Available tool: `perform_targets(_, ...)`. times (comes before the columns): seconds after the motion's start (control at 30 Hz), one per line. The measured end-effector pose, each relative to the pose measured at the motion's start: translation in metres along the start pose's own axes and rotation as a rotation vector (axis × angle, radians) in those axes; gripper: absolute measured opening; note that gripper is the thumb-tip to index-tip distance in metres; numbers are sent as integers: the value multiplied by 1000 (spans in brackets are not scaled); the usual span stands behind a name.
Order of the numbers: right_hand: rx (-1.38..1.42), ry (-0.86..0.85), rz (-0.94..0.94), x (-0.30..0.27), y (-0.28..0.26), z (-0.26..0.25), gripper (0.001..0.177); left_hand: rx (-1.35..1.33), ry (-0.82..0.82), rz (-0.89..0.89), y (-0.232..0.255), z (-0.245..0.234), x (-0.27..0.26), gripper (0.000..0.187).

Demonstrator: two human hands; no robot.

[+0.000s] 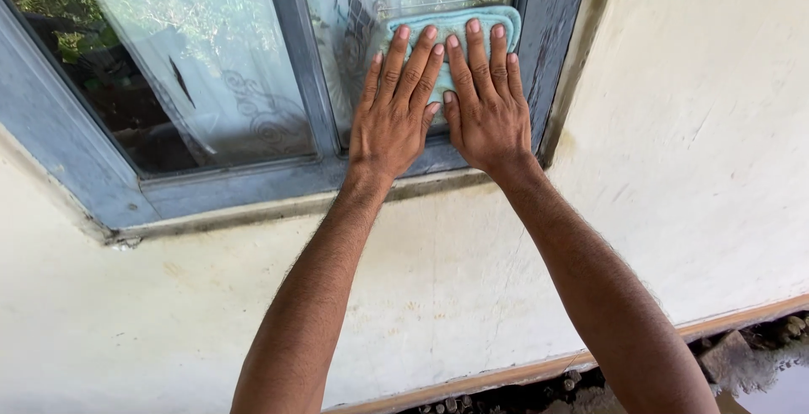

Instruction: Spraying cleaning liquid on a window and wiping it with a cloth

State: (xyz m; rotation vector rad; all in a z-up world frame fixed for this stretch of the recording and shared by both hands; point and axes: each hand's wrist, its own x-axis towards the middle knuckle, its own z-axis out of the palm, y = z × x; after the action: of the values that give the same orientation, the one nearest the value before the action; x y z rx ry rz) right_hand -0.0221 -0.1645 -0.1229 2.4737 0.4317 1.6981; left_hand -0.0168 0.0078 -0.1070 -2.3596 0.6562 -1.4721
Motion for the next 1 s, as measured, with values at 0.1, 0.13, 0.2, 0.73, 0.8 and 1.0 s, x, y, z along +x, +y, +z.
perform_targets(0.1,39,1,7,-25,-8,11,55,6,-26,9,10,10,-22,71)
perform_targets(0.13,39,-1,8,-30,-10,11,55,5,-28,10,11,12,-27,71)
perform_targets(0.2,58,4,-5,-37,-13,12,54,-15,-36,15,12,16,-35,67)
perform_targets(0.73,-107,-41,-36,35,13,-23,55,-25,19,25,-17,-5,28,74)
perform_targets(0.8,-113,-37,-36,49,17,-29,55,-26,23,23,-24,-12,40,75)
perform_targets(1.0,-118,-61,-36,86,30,-43,56,-61,38,23,-42,-25,73,73)
